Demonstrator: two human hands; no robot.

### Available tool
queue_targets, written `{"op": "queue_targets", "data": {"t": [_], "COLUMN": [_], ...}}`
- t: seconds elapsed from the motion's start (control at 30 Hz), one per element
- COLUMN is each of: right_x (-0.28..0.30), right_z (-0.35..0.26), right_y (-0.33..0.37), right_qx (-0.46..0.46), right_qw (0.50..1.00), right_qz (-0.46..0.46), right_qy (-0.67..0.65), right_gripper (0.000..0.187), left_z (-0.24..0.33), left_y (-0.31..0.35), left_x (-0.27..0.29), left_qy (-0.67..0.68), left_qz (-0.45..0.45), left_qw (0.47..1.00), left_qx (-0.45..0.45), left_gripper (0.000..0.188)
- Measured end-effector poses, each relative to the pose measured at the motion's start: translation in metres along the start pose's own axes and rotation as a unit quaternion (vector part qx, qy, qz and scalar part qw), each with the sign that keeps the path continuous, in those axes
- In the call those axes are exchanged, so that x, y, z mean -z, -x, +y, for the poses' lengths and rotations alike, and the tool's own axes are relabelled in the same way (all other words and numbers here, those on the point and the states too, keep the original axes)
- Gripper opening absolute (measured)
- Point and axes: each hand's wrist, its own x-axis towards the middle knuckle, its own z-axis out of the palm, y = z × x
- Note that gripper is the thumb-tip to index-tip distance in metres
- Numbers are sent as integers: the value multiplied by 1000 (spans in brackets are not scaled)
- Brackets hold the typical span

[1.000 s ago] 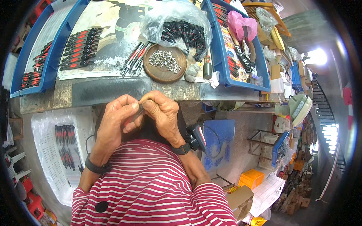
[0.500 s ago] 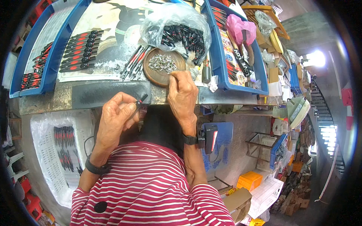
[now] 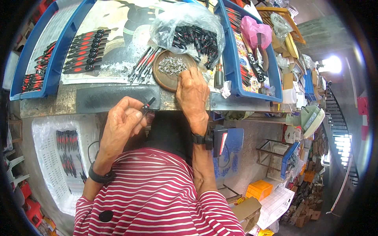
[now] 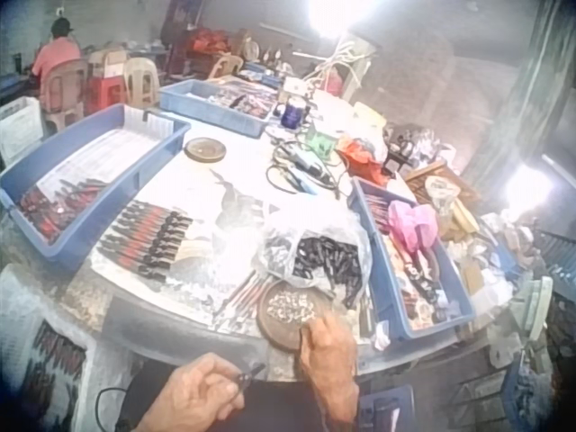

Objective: The person assembles pens by inserting small metal components into black and red pen barrels. They repeatedly pick up a barrel, insert a metal piece, and place the assembled pen into a blue tray. The process is repeated multiple times throughout the clip.

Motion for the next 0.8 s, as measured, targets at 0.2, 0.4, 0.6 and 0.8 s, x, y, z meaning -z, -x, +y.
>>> {"op": "queue_targets", "data": {"t": [0.2, 0.4, 0.6, 0.8], "right_x": [-4, -1, -6, -2], "right_z": [-2, 0, 2, 4], "right_y": [-3, -2, -4, -1], "right_qx": [9, 5, 5, 8], "right_qw": [999, 998, 999, 999], "right_qz": [-3, -36, -25, -42], "right_qy": [31, 51, 47, 31], "right_gripper": [9, 5, 4, 7], "left_z": [-2, -4, -3, -4], "left_y": [0, 0, 0, -2], "left_x": [1, 1, 0, -1], "left_qy": [0, -10, 2, 3], "left_qz": [5, 7, 11, 19], "left_qw": [1000, 1000, 1000, 1000], "left_qx": [-2, -12, -16, -14], "left_gripper": [13, 14, 13, 13]}}
